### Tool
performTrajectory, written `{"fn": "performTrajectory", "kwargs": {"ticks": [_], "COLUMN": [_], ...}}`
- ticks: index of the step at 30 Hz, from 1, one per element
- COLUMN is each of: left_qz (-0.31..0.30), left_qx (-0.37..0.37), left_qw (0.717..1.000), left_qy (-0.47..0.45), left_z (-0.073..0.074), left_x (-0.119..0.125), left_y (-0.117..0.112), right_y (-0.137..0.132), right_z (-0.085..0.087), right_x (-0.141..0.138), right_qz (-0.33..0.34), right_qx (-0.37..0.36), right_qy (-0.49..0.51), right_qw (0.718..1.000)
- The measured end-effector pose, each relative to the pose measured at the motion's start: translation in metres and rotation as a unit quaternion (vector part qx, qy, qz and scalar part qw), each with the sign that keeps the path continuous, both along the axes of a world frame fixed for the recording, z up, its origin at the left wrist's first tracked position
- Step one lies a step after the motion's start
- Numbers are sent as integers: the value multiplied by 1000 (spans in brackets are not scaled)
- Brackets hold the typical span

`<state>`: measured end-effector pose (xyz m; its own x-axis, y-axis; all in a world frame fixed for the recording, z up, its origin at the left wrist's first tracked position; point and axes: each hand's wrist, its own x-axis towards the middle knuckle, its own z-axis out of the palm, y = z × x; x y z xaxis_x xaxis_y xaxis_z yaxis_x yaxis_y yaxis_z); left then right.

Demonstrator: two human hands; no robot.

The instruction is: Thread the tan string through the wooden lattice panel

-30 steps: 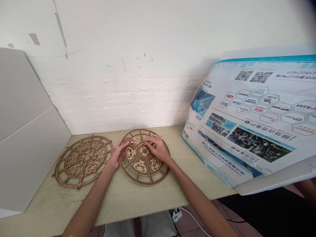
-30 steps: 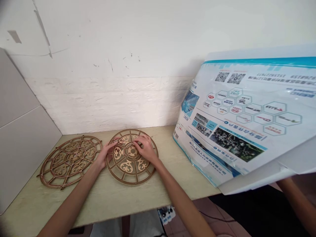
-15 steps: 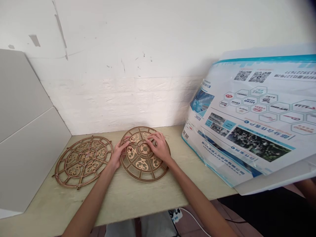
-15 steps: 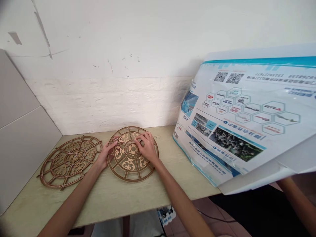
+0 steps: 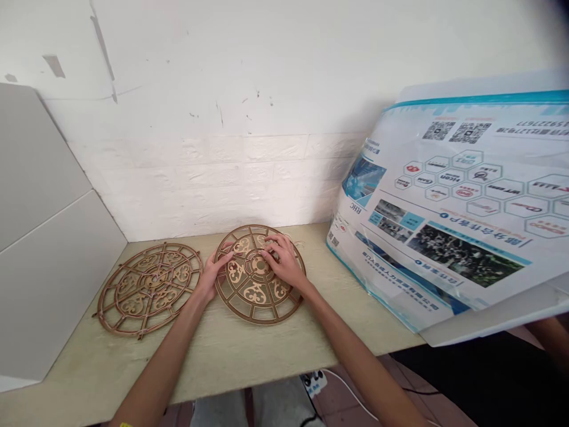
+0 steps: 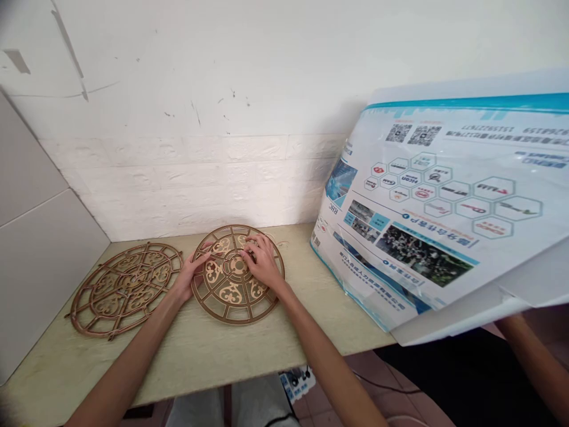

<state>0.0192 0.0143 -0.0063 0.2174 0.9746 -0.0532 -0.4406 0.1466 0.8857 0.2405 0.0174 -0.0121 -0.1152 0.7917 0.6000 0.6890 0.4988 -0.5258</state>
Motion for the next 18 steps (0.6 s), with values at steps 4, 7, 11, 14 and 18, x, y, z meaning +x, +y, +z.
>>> {"fn": "performTrajectory", "kwargs": {"ticks": [4,7,11,14,18], "left_qz": [-12,-48,-77,-82,-79], "left_qx": [13,34,46,52,50], "left_qw": [1000,998,996,995,995], "left_qy": [18,17,18,19,24], "left_z": [3,4,4,4,6], "left_x": [-1,-1,0,1,2], "left_y": [-3,-5,-6,-6,-7], "right_y": [-2,-2,1,2,2], "right_z": [1,0,-2,-2,-1], "right_x": [-2,-4,-4,-3,-3], "right_qz": [-11,-22,-30,-31,-34], "right_qx": [0,-4,-19,-18,-21], "right_qy": [8,20,36,41,38], "right_qw": [1000,1000,999,999,998]}}
